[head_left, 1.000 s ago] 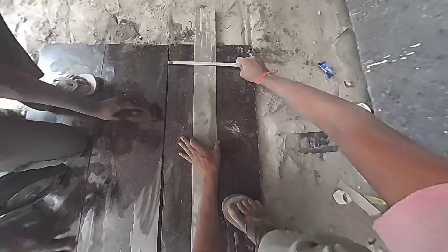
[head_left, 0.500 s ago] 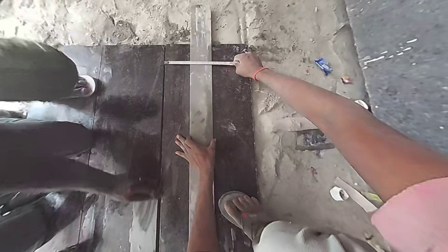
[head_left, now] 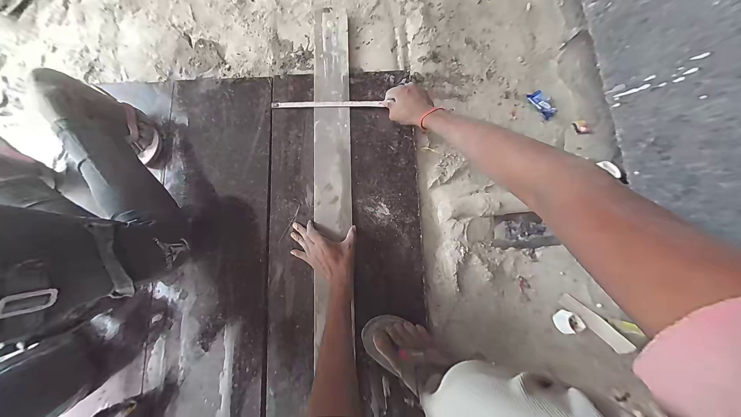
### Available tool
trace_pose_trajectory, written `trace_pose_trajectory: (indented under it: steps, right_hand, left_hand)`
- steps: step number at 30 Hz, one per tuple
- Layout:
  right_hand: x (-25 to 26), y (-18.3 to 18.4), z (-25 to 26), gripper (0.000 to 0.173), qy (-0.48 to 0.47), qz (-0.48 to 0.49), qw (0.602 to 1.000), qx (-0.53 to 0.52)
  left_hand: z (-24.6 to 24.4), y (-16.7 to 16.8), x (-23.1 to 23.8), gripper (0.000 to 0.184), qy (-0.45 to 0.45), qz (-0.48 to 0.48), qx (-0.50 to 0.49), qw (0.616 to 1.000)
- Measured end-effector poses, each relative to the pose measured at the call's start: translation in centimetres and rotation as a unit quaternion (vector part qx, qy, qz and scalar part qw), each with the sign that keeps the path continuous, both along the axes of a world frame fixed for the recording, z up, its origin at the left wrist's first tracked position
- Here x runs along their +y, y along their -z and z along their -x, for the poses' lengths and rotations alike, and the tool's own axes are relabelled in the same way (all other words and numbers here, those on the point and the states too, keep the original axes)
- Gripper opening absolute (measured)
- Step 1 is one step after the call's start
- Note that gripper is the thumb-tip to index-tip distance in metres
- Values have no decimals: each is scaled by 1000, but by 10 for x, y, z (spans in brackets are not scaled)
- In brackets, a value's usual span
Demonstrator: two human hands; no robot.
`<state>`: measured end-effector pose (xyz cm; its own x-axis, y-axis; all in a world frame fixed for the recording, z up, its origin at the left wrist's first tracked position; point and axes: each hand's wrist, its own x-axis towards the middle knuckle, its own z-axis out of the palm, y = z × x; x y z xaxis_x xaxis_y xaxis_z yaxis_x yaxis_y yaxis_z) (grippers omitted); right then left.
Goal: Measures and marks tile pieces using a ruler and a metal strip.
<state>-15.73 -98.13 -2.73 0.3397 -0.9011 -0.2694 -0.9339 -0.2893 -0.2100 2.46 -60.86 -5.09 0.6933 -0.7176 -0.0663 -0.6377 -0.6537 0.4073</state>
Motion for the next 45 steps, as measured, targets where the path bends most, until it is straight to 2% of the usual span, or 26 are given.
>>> trace_pose_trajectory:
  steps: [7, 25, 42, 45]
  right_hand:
    - [-2, -2, 1, 28, 0, -14, 1000, -8]
    - [-5, -1, 1, 28, -7, -11, 1000, 10]
    - [-2, 0, 0, 31, -4, 6, 1000, 18]
    - [1, -3, -3, 31, -10, 4, 1000, 9]
  left_hand:
    - [0, 3, 1, 103, -17, 25, 14, 999]
    - [2, 4, -4, 102, -41, 41, 18, 998]
    - [3, 5, -3, 101, -46, 23, 15, 999]
    - [-3, -1, 0, 104, -21, -14, -1, 1000]
